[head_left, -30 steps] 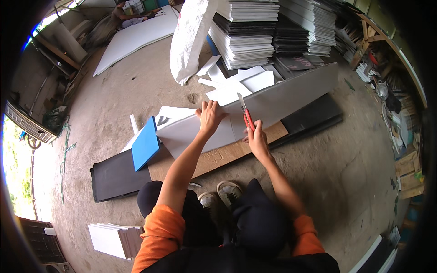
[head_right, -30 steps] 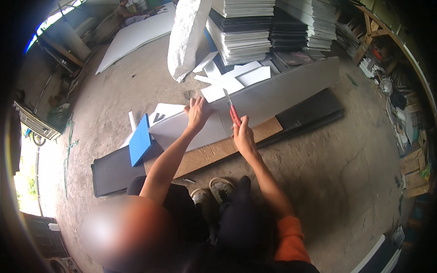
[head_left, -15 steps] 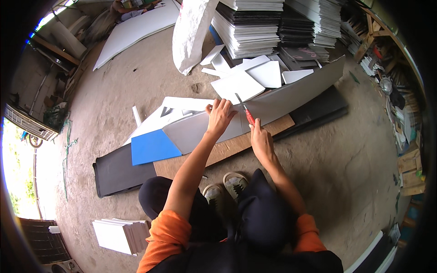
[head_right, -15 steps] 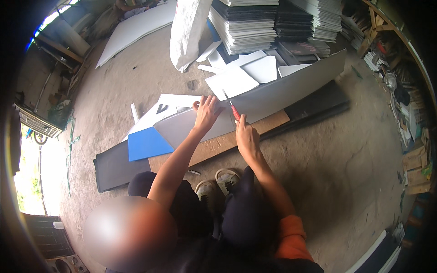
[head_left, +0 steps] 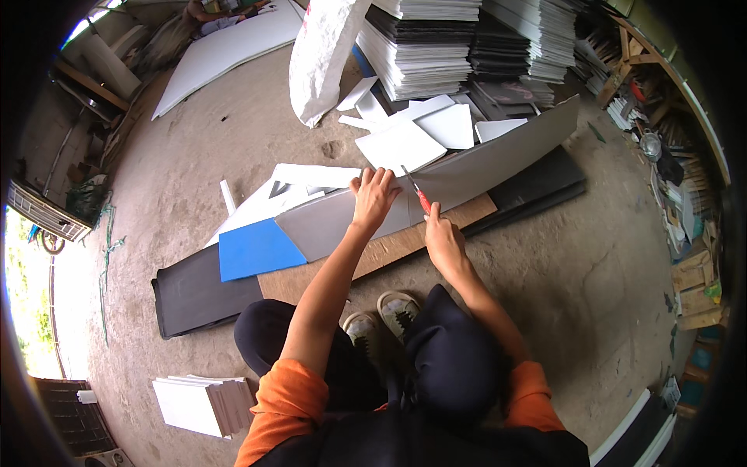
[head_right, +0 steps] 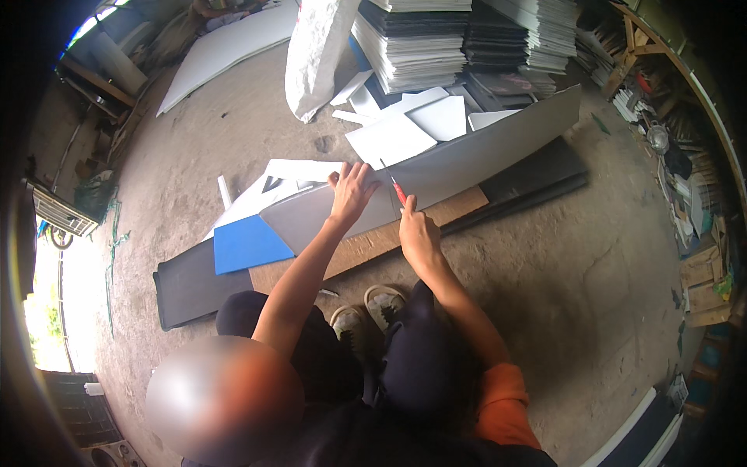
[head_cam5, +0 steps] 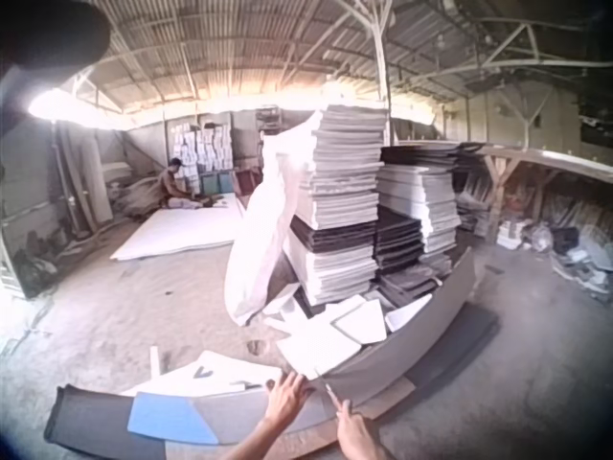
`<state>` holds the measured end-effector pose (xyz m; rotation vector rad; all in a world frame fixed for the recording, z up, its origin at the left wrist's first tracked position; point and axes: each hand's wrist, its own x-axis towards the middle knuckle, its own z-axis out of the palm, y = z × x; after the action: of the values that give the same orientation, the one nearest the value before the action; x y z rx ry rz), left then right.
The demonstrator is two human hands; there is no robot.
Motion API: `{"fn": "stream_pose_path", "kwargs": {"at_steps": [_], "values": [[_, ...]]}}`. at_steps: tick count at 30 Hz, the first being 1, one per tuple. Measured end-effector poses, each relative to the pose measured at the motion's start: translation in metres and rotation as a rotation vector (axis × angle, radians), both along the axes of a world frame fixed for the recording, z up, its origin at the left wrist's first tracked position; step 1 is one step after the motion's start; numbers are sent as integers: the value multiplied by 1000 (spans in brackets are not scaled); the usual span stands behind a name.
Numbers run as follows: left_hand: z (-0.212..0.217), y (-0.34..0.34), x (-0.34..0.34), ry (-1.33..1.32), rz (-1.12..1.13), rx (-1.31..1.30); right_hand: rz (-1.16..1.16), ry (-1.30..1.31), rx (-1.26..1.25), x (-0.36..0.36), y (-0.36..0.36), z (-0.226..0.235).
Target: The person sits on the floor and uses a red utility knife to cut white paper sheets. They place a blue rectangular template on the paper to guide the cuts, trimming the edges to match the template size. The person repeatedly aligns the template, cuts the paper, and discards the excess strips.
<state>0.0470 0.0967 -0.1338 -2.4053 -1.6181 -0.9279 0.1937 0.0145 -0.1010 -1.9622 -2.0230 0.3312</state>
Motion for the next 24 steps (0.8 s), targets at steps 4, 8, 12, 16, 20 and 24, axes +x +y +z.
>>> {"fn": "stream_pose_path", "kwargs": {"at_steps": [4,8,12,16,20,24], "values": [[-1,-1,2,1,-15,-38,33,-45,-43,0,2,17],[-1,-3,3,9,-5,-75,74,-82,-121,1,10,38],[1,-2,3,-12,-13,-102,31,-86,-244,-6,16,48],[3,-2,2,5,-12,-98,15,-87,-282,-9,23,49],[6,-15,10,29,26,-96,-8,-87,-284,-10,29,38],[12,-10,16,128,67,-168,-14,-45,-220,-6,31,26]]}}
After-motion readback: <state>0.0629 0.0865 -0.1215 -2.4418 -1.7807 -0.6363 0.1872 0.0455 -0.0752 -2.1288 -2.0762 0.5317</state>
